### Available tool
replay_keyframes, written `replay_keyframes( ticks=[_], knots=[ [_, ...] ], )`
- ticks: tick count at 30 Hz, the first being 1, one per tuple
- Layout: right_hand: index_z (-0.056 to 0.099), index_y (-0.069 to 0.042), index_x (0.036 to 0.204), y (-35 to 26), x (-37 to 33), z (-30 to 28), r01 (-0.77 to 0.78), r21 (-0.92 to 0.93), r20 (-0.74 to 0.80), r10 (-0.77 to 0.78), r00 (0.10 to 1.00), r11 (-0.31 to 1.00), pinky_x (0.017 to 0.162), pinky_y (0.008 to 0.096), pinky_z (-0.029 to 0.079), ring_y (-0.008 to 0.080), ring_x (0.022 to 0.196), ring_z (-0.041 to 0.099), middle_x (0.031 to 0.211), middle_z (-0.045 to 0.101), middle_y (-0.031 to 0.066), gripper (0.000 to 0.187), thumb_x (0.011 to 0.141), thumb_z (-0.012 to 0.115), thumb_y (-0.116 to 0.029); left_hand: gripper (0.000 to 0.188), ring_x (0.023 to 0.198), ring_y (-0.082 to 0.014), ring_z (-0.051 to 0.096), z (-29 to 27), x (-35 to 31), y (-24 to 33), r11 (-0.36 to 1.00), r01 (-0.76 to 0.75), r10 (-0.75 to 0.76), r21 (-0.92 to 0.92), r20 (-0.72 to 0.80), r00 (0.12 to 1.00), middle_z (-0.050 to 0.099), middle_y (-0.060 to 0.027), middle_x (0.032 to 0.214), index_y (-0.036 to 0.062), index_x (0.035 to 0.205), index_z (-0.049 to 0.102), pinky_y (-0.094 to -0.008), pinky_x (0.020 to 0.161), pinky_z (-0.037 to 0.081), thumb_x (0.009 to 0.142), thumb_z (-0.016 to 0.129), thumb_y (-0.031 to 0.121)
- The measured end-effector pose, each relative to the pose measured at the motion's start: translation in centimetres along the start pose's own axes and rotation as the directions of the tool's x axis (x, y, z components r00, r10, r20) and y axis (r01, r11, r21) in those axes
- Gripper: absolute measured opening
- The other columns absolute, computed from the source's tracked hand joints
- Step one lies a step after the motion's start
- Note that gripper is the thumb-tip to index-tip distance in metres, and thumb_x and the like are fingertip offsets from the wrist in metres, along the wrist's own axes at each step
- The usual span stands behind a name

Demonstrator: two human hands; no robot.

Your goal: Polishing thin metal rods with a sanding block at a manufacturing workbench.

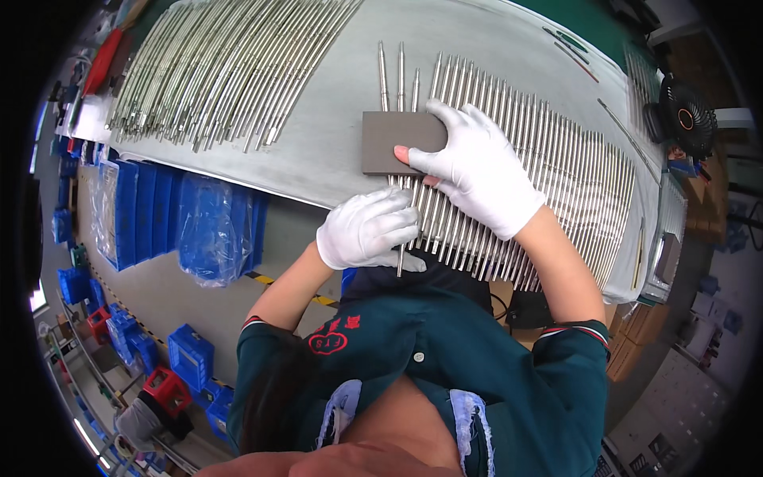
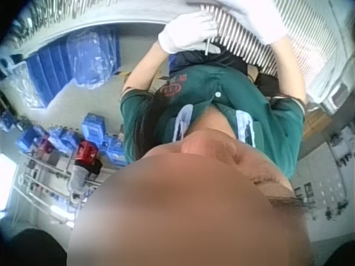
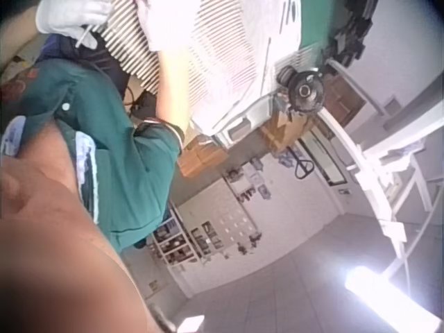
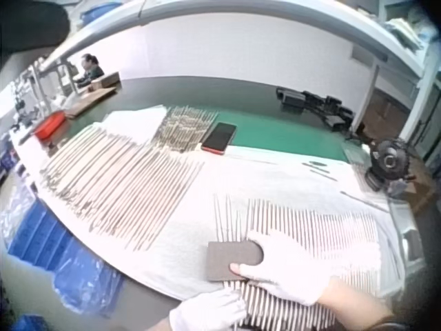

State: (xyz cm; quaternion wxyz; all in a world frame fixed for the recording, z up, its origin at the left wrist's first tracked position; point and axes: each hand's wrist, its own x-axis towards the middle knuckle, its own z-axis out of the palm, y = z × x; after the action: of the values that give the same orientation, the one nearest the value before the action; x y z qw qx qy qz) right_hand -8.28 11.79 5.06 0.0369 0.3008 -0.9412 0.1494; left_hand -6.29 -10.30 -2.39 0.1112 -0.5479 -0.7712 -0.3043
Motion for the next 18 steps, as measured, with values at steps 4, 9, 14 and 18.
replay_keyframes(
  ticks=[4,9,14,18],
  knots=[
    [0.066,-0.024,0.118,2.2,-2.0,-1.4,-0.13,-0.104,0.034,0.134,0.99,0.986,0.096,0.0411,0.044,0.037,0.109,0.055,0.131,0.051,0.0215,0.046,0.074,0.073,-0.015,0.052,0.106,-0.0265,0.061,-0.1,0.1,0.2,0.998,0.044,-0.041,-0.047,0.061,0.997,0.062,-0.0032,0.105,0.0108,0.097,0.061,-0.0367,0.088,0.051,0.07,0.07,0.054],
    [0.06,-0.021,0.127,3.3,-5.7,-1.6,-0.293,-0.066,-0.058,0.289,0.955,0.954,0.099,0.043,0.042,0.0392,0.115,0.052,0.134,0.048,0.0223,0.053,0.076,0.073,-0.014,0.052,0.101,-0.0282,0.063,0.2,0.3,0.6,0.998,0.032,-0.038,-0.048,-0.148,0.988,0.063,-0.0051,0.098,0.0106,0.095,0.063,-0.0373,0.088,0.051,0.067,0.073,0.053],
    [0.056,-0.017,0.132,2.9,-6.4,-0.6,-0.359,-0.009,-0.077,0.357,0.931,0.933,0.101,0.0436,0.041,0.0418,0.117,0.051,0.138,0.043,0.0236,0.056,0.078,0.071,-0.015,0.053,0.1,-0.0283,0.062,0.5,0.0,0.8,0.997,0.047,-0.054,-0.066,-0.12,0.991,0.063,-0.0056,0.098,0.0105,0.102,0.062,-0.0407,0.09,0.05,0.067,0.076,0.047],
    [0.055,-0.015,0.132,3.1,-6.5,0.0,-0.368,0.003,-0.074,0.367,0.927,0.93,0.102,0.0444,0.041,0.0429,0.119,0.05,0.141,0.04,0.0246,0.053,0.081,0.069,-0.018,0.053,0.101,-0.029,0.061,0.4,-0.1,0.8,0.993,0.062,-0.073,-0.099,-0.115,0.991,0.061,-0.0075,0.1,0.0098,0.104,0.061,-0.0444,0.092,0.048,0.065,0.078,0.04]
  ],
)
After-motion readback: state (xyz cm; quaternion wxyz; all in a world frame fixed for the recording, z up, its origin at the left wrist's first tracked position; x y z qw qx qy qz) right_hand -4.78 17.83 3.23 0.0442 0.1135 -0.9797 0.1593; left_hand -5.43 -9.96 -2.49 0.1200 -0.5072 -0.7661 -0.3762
